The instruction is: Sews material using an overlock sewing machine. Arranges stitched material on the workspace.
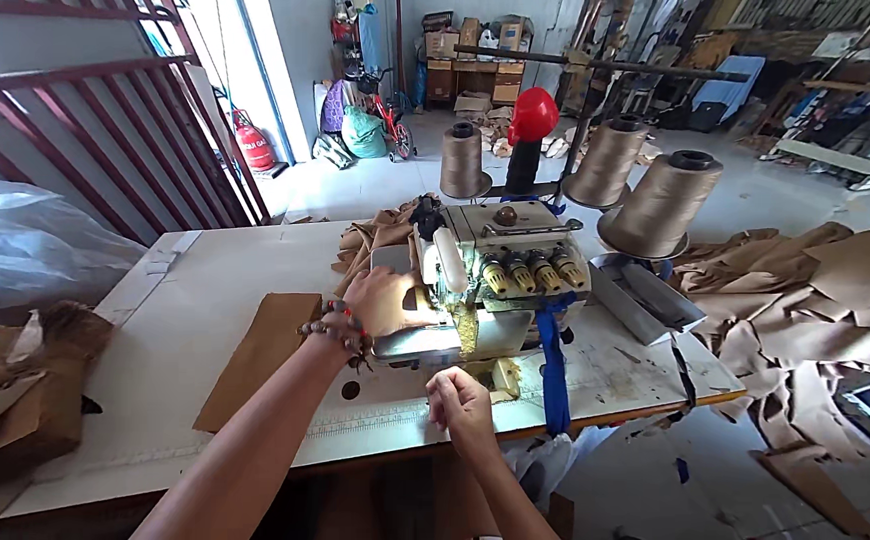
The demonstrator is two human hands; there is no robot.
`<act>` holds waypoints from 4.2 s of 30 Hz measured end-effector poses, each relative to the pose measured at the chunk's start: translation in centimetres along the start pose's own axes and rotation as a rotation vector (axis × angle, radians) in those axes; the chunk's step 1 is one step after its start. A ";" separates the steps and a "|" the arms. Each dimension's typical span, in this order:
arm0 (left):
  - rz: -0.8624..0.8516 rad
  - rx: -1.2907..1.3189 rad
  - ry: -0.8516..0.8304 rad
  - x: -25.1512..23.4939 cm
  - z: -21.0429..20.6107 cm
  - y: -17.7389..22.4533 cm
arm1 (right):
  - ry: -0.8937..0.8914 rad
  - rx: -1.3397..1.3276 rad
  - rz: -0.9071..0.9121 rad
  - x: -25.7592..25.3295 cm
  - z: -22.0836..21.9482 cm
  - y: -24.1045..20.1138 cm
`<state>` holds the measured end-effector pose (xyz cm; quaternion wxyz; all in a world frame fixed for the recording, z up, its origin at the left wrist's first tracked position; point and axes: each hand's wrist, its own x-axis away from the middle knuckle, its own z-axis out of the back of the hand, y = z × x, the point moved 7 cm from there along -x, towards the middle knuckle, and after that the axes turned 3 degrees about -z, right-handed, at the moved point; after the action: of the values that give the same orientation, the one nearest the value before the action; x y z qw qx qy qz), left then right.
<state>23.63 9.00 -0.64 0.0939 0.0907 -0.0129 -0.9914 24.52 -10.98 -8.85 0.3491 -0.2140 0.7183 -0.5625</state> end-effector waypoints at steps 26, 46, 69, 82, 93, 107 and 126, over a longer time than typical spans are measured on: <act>0.171 0.357 0.195 12.0 8.0 0.6 | 0.071 0.098 0.431 0.7 0.2 -0.3; 0.028 0.913 0.286 8.6 5.4 5.2 | -0.066 0.097 0.188 8.9 0.6 -2.1; 0.081 0.342 0.394 5.2 3.3 7.2 | 0.005 0.209 -0.025 10.4 2.0 -2.0; 0.023 0.266 0.348 5.7 3.2 8.0 | 0.116 0.168 -0.049 4.5 2.0 -0.1; 0.076 0.162 -0.017 3.7 3.6 5.7 | 0.085 0.045 -0.007 -0.7 0.8 -0.5; 0.530 0.306 0.193 5.7 3.6 -7.8 | 0.232 -0.092 0.194 -0.1 3.0 0.7; 0.002 0.389 0.207 11.6 8.5 5.0 | 0.027 0.076 0.395 1.4 -0.7 -1.2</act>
<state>11.82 2.00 5.92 0.0766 0.2083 -0.1944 -0.9555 23.00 -11.82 -7.97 0.4506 -0.0481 0.7294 -0.5126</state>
